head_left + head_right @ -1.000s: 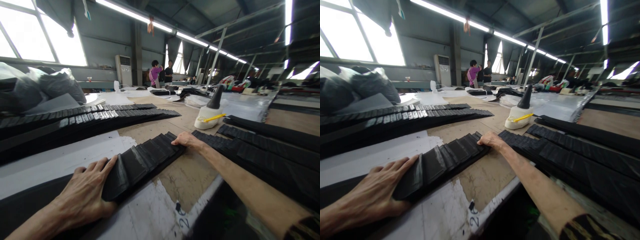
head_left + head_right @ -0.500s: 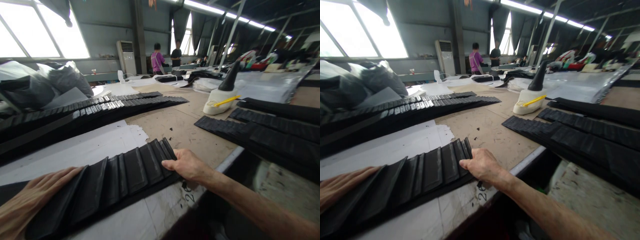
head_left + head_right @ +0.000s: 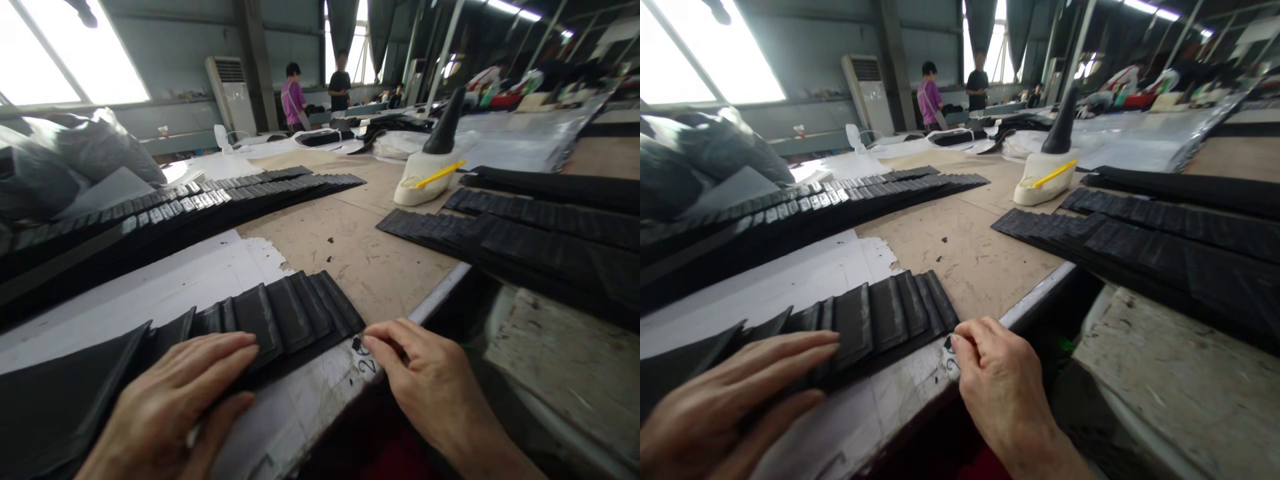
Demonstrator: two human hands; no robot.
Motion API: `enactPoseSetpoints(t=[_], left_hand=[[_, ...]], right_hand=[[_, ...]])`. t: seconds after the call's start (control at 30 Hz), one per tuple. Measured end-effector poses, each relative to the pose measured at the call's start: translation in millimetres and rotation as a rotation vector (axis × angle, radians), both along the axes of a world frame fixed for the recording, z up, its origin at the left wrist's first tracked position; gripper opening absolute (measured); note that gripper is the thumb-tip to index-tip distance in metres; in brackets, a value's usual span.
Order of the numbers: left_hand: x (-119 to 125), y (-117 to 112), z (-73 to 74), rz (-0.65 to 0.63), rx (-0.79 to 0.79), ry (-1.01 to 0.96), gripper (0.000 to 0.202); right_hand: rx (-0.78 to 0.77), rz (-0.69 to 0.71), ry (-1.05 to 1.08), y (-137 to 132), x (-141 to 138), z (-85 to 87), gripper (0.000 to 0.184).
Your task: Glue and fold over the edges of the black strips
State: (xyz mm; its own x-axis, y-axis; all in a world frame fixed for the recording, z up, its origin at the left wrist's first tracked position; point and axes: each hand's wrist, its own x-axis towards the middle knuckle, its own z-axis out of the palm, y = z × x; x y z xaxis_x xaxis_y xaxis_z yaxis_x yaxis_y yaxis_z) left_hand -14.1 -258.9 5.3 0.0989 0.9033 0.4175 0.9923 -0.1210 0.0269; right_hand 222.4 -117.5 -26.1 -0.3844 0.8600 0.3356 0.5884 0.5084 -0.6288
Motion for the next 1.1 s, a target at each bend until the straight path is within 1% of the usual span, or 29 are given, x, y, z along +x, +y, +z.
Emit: enactPoseSetpoints(t=[0.03,0.07,0.1,0.17,0.27,0.4,0.57,0.67,0.77,0.9,1.0,1.1], left_hand=[[17.9,12.7,-0.9,-0.063,0.02,0.008,0.029],[32.3,24.5,-2.3,-0.1,0.037,0.005,0.028],[42.9,34.8,-4.1,-0.135,0.064,-0.004,0.028],[53.4,50.3,-8.9,-0.176,0.085,-0.018,0.03],[52.3,61.7,-17.3,-0.182,0.029,-0.022,0.03],[43.8,64.2,-26.3,-0.223,-0.052,-0.035,0.037],[38.4,62.0,-29.2,-0.26,-0.108,-0.016,0.045],[38.1,60.3,-28.9,-0.256,-0.124,-0.058,0.047],[39.3,59.2,-29.4,-0.258,-0.099,-0.124,0.048],[40.1,59.2,-32.2,-0.25,-0.074,-0.187,0.045],[39.6,59.9,-34.7,-0.245,-0.078,-0.226,0.044],[39.6,60.4,-34.3,-0.238,-0.096,-0.26,0.041]], right_hand=[[0.03,-0.006,0.043,-5.4,-1.5,-3.6,0.02],[0.061,-0.01,0.077,-9.1,-3.3,-6.3,0.02],[0.088,-0.011,0.103,-11.3,-5.1,-8.1,0.021],[0.123,-0.003,0.132,-12.4,-7.0,-9.4,0.022],[0.139,0.005,0.15,-11.3,-4.3,-9.0,0.023],[0.146,-0.01,0.156,-12.5,3.1,-9.4,0.02],[0.203,-0.025,0.128,-13.0,1.8,-10.7,0.02],[0.231,-0.011,0.119,-10.7,-5.7,-11.0,0.019],[0.165,-0.004,0.133,-5.3,-15.1,-10.0,0.021],[-0.062,-0.015,0.109,4.1,-29.8,-3.8,0.015],[-0.198,-0.044,0.006,8.1,-43.1,4.3,0.012],[-0.248,-0.078,-0.116,8.9,-54.6,11.7,0.015]])
